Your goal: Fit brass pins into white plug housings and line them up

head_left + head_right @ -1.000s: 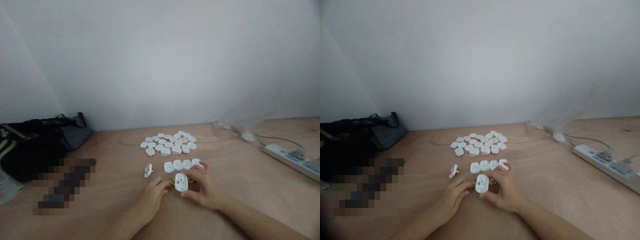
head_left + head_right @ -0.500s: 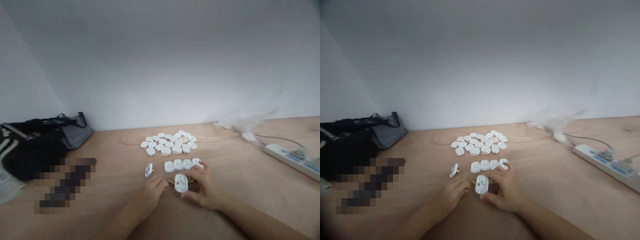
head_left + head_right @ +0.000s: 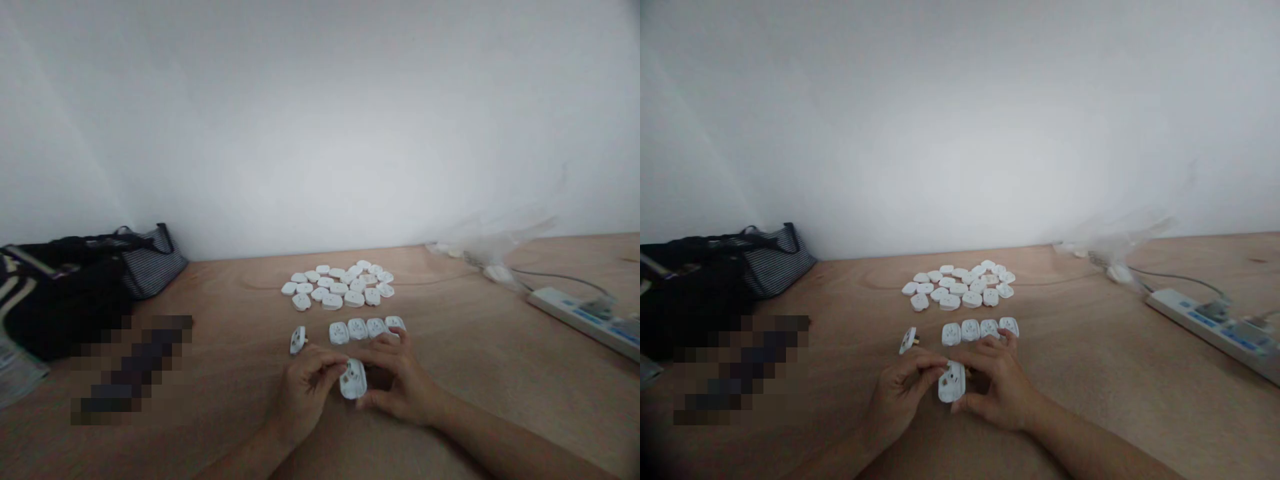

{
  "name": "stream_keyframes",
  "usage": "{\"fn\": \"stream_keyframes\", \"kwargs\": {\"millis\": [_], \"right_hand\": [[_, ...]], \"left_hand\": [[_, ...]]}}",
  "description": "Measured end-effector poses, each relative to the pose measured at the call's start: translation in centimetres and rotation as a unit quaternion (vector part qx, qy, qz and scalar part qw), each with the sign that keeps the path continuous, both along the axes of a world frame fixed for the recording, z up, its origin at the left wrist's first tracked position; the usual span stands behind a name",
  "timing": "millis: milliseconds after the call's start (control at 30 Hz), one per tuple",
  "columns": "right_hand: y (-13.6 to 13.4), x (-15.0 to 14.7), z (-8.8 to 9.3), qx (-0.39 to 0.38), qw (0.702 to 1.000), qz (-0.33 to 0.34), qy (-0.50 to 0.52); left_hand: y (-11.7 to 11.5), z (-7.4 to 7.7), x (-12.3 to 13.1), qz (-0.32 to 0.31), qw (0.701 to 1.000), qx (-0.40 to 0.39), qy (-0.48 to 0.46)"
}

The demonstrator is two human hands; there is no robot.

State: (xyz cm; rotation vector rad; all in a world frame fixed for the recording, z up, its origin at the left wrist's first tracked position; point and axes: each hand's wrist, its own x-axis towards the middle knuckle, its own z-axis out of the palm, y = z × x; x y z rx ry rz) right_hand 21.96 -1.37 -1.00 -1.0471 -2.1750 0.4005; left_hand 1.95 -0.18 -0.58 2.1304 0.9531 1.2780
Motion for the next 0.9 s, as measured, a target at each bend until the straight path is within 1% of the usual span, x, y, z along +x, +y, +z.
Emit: {"fn": "stream_keyframes", "kwargs": {"millis": [133,267,367,467,633,700,800,900], "right_hand": [[0.0,-0.1,-0.2,-0.006,1.000,-0.002,0.004],[0.0,-0.2,-0.2,-0.005,1.000,-0.006,0.014],[0.1,-0.1,-0.2,-0.010,1.000,-0.001,0.018],[0.1,-0.1,-0.1,-0.010,1.000,0.010,0.011],[0.2,-0.1,-0.2,0.011,1.000,-0.007,-0.010],[0.2,0.1,-0.3,0.016,1.000,-0.011,-0.010],[0.3,0.4,-0.3,0.011,1.000,-0.006,0.001],[0.4,0.4,-0.5,0.009,1.000,-0.004,0.008]], "left_hand": [[0.0,-0.2,0.2,-0.013,1.000,-0.018,-0.001],[0.0,-0.3,0.3,0.008,0.999,-0.035,-0.017],[0.0,-0.5,0.4,0.011,0.999,-0.046,-0.018],[0.1,-0.7,0.4,0.013,0.998,-0.053,-0.009],[0.2,-0.7,0.0,0.016,0.998,-0.055,0.009],[0.3,-0.4,-0.4,0.007,0.998,-0.052,0.022],[0.6,0.1,-1.0,-0.034,0.996,-0.034,0.069],[0.8,0.3,-1.3,-0.064,0.992,-0.012,0.109]]}}
